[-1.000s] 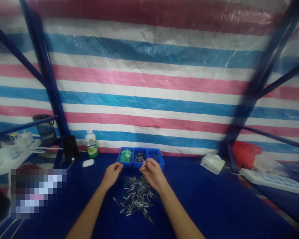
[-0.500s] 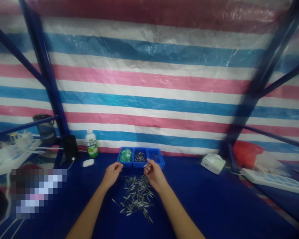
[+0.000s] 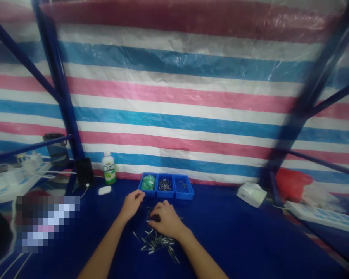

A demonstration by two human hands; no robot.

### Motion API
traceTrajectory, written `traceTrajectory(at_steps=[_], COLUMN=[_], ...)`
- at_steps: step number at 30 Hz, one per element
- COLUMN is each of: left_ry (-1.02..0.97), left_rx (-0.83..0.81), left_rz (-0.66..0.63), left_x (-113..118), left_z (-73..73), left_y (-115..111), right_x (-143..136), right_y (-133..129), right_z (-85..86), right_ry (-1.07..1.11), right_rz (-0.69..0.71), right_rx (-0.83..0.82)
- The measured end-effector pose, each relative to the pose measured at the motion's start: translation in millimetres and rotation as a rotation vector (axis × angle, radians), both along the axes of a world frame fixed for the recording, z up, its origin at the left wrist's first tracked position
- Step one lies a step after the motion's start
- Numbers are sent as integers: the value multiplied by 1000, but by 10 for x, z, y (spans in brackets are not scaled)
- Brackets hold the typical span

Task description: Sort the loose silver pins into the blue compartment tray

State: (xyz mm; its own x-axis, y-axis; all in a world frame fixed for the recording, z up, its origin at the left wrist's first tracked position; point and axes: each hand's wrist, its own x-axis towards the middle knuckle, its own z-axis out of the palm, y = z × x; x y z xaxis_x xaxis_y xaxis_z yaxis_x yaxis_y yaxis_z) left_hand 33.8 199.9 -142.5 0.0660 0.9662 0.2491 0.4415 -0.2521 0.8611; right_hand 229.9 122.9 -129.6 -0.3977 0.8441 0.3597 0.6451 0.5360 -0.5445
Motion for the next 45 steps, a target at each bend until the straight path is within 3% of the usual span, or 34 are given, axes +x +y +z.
traceTrajectory(at_steps=[3, 11, 17, 22, 25, 33, 39, 45], left_ry=[-6, -19, -52, -49, 9, -40, -97, -108], left_rx=[-3, 15, -17, -69, -83, -64, -86, -120], left_rz=[-8, 3, -48, -284, -387, -408, -386, -357], left_x=[7, 0, 29, 117, 154, 148, 117, 104], left_z=[4, -35, 45, 147, 145, 148, 137, 89], left_y=[-25, 29, -51, -199, -230, -222, -200, -91], right_x=[-50, -85, 7, 101, 94, 55, 47, 63], right_y=[-37, -50, 39, 177, 218, 172, 223, 297], right_z=[-56, -44, 63, 42, 15, 31, -32, -49], right_ry=[-123, -158, 165, 388, 421, 401, 613, 697], right_rz=[19, 39, -73, -198, -201, -155, -93, -110], right_rx=[-18, 1, 32, 14, 14, 27, -98, -97])
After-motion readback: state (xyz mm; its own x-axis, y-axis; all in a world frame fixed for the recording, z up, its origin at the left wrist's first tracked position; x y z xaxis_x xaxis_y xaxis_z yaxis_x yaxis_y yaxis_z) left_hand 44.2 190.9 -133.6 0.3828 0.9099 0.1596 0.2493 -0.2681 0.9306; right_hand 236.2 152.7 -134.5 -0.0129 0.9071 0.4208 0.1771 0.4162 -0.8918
